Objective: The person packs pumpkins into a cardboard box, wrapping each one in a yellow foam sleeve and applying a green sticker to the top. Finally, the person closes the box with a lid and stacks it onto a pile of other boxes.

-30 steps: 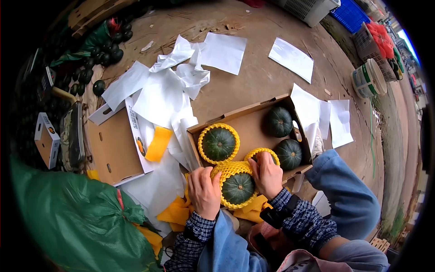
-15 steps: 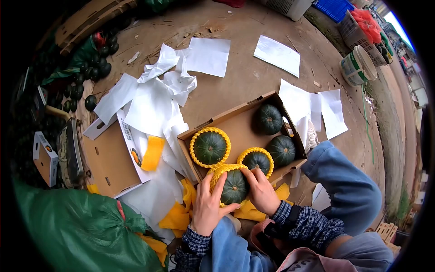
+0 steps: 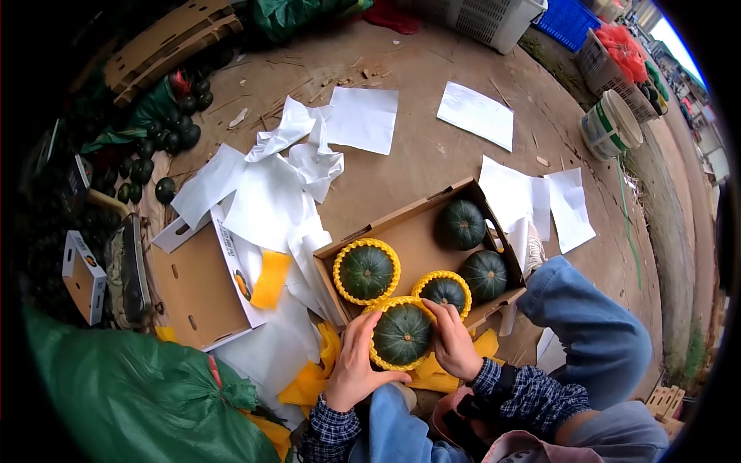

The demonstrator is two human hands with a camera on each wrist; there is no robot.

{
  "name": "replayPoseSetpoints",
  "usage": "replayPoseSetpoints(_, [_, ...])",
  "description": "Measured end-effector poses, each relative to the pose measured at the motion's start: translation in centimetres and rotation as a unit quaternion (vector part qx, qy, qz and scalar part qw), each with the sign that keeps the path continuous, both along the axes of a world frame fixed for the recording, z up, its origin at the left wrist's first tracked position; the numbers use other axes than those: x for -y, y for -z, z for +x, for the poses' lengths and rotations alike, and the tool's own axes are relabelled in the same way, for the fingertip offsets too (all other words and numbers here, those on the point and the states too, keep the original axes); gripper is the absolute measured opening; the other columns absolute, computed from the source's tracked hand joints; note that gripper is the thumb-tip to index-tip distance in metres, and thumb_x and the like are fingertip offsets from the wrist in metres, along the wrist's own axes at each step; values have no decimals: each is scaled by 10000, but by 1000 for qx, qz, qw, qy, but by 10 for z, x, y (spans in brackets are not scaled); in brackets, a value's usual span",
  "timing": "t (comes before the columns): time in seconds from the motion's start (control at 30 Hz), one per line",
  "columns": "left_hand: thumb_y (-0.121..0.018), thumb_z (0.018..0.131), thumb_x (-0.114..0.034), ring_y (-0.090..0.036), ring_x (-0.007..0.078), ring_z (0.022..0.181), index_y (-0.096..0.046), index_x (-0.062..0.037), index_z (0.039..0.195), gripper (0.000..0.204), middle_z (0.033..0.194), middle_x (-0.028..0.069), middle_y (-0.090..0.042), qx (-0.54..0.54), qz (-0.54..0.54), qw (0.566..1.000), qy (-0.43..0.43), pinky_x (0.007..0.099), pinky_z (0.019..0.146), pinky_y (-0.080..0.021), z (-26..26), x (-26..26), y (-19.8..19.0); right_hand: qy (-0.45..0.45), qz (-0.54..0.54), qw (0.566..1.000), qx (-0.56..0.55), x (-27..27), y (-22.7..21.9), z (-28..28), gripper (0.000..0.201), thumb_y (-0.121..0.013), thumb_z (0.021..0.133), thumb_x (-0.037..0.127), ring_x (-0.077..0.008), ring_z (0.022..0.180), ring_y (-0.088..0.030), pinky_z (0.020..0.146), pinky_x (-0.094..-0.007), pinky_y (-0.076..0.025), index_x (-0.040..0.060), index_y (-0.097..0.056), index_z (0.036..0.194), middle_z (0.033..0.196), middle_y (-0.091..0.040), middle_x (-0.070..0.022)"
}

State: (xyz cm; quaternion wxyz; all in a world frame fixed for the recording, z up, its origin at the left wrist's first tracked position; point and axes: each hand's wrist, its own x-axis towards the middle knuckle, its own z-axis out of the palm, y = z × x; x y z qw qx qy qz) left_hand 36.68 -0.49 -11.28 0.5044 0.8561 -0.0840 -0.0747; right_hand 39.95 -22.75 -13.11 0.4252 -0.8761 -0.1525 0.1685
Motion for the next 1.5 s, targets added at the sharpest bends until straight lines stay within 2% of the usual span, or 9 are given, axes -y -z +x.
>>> replayPoseSetpoints(0.1, [-868, 599, -563, -362, 396, 1347, -251, -31, 1473, 1195, 1461, 236, -303, 0, -115, 993, 17, 463, 1042, -434, 9, 2, -24, 67, 178, 976, -104, -2, -27, 23, 1178, -843, 699, 518, -373, 1369, -340, 1143, -439, -284, -12, -173, 1511, 1439, -321, -258])
replayPoseSetpoints(0.27, [-622, 910, -535, -498, 316, 1210, -300, -20, 1433, 802, 1426, 209, -377, -61, -364, 928, 60, 401, 943, -503, 64, 21, -21, 8, 52, 997, 60, 7, -36, 104, 1106, -869, 576, 396, -366, 1235, -426, 1078, -420, -368, 39, -307, 1460, 1278, -400, -208])
replayPoseSetpoints(0.33, [-578, 964, -275, -551, 300, 1117, -527, -8, 1252, 396, 1228, 142, -572, 170, -19, 984, -54, 435, 961, -444, 102, 15, 1, 34, 92, 986, 133, 8, -23, 126, 992, -856, 562, 368, -364, 1211, -435, 1056, -430, -384, 49, -384, 1374, 1263, -395, -210])
replayPoseSetpoints(0.5, [-756, 742, -329, -453, 256, 1263, -583, -69, 1226, 575, 1265, 103, -532, 79, 383, 920, 41, 541, 1087, -274, 123, 22, 47, 2, 57, 963, 264, -9, 26, 147, 1041, -878, 485, 383, -446, 1240, -381, 1056, -500, -370, 103, -408, 1371, 1316, -354, -250])
replayPoseSetpoints(0.77, [-835, 689, -458, -323, 192, 1402, -339, -101, 1487, 1005, 1481, 58, -414, 9, 360, 933, -3, 624, 1065, -225, 112, 17, 54, -100, -267, 926, 249, -33, 46, 141, 988, -848, 467, 442, -455, 1196, -403, 1011, -541, -341, 211, -476, 1352, 1316, -411, -270])
replayPoseSetpoints(0.93, [-765, 845, -294, -466, 324, 1326, -329, -43, 1491, 818, 1445, 191, -464, 29, -136, 980, -142, 447, 1136, -307, 84, -40, 23, -176, -189, 939, 228, -7, 24, 164, 936, -839, 559, 488, -446, 1179, -436, 1028, -552, -349, 187, -470, 1365, 1304, -452, -247])
replayPoseSetpoints(1.13, [-748, 823, -218, -487, 357, 1241, -564, -33, 1299, 543, 1307, 200, -537, -116, 352, 865, -340, 467, 1032, -382, -80, -104, 82, -253, -388, 847, 260, 50, 37, 195, 996, -876, 513, 502, -426, 1164, -446, 993, -509, -396, 158, -488, 1363, 1291, -458, -250])
replayPoseSetpoints(1.3, [-770, 795, -248, -532, 339, 1106, -637, -64, 1150, 422, 1152, 130, -590, -22, 295, 873, -388, 454, 939, -404, -118, -75, 80, -172, -514, 796, 270, 21, 9, 172, 957, -871, 486, 377, -355, 1071, -466, 872, -431, -400, 112, -497, 1326, 1244, -457, -215])
replayPoseSetpoints(1.5, [-743, 820, -297, -530, 247, 1041, -682, -53, 973, 294, 1025, 68, -603, -38, 298, 911, -283, 423, 902, -332, -85, -48, 78, -200, -297, 895, 265, -45, -67, 94, 953, -847, 508, 293, -383, 1147, -455, 951, -468, -380, 81, -446, 1346, 1253, -454, -210])
